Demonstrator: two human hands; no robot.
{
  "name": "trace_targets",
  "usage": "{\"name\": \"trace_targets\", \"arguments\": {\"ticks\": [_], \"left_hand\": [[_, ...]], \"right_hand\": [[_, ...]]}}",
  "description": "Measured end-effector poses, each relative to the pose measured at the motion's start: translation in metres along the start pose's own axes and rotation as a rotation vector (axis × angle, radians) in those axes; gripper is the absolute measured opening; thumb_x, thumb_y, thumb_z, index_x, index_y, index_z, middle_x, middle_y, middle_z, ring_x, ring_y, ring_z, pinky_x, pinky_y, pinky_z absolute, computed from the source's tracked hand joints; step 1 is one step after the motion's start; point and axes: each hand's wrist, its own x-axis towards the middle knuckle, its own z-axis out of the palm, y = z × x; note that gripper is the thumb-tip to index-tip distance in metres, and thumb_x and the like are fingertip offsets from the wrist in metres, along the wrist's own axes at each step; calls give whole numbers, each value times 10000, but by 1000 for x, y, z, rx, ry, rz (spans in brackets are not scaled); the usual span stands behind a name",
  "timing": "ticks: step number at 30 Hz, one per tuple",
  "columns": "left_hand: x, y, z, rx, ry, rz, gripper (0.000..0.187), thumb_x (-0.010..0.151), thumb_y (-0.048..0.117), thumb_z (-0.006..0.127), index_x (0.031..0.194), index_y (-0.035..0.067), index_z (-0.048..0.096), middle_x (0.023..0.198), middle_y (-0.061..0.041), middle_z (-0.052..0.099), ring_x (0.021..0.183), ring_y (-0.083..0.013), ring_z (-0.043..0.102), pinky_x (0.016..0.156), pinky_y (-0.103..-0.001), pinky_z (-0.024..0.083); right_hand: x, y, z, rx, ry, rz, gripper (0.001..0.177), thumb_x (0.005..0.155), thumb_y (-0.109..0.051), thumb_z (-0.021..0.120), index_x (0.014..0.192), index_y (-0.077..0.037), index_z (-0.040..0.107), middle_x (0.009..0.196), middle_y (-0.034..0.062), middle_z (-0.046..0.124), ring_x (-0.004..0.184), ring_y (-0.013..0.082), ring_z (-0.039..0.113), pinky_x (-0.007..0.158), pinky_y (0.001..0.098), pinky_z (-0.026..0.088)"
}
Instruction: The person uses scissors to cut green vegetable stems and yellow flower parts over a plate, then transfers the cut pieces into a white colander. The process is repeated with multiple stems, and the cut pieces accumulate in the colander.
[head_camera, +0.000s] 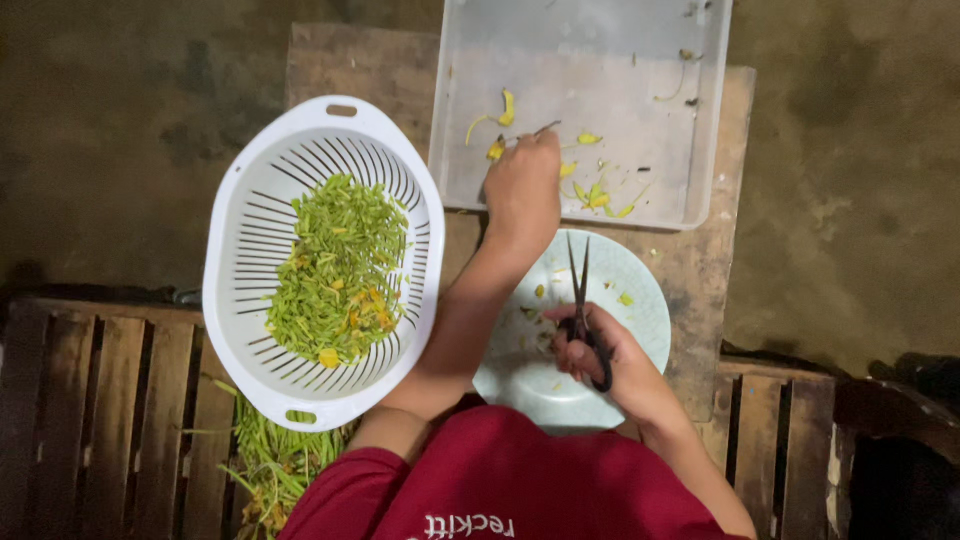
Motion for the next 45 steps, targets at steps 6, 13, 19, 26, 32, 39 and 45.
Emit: {"name": "trace_targets", "arguments": {"ticks": [6,13,19,26,32,39,45], "left_hand": [[-11,28,-35,-623,336,11,367,933,88,718,1292,87,643,987,-68,721,926,-238,682,890,-369,542],[-71,51,-57,-1412,60,-23,275,1046,106,705,1307,23,677,1080,-35,726,975,-91,673,927,-261,562],[-146,34,-66,-1573,-225,-58,269,1044,78,686,1300,-4,688,1140,-32,720,1026,-89,668,915,-242,555],[-210,12,-91,-1152,-123,60,227,997,72,702,1218,47,745,1089,-69,729,993,-138,708,881,-265,569],[-234,13,-101,-853,29,168,230,947,52,729,1174,75,759,1079,-100,733,996,-215,726,877,-300,578],[-240,19,-102,-967,22,85,254,911,45,748,1161,71,716,1102,-92,736,1013,-214,743,902,-316,583],[-242,12,-94,-904,31,191,234,911,9,722,1129,81,763,1105,-81,736,1069,-220,725,929,-314,583]], "right_hand": [[-8,2,-7,-30,12,-180,464,998,-277,611,1372,-9,554,878,33,600,787,129,564,706,272,468],[-44,16,-3,16,135,-238,532,1004,-394,645,1364,-9,571,882,30,611,771,120,561,694,261,469],[-76,29,3,-19,382,-345,464,1019,-273,680,1387,-18,558,915,23,629,782,98,575,683,241,463],[-79,30,24,146,485,-493,482,987,-195,770,1382,-30,547,963,26,679,788,97,598,668,234,471],[-59,32,41,116,373,-504,477,1002,-209,783,1397,-46,570,999,11,692,854,78,644,720,211,502],[-58,32,50,321,306,-342,423,971,-193,762,1335,-53,598,956,22,716,824,96,702,644,222,557],[-58,23,46,278,329,-377,429,929,-40,780,1304,-44,573,994,76,740,840,122,723,716,255,616]]}}
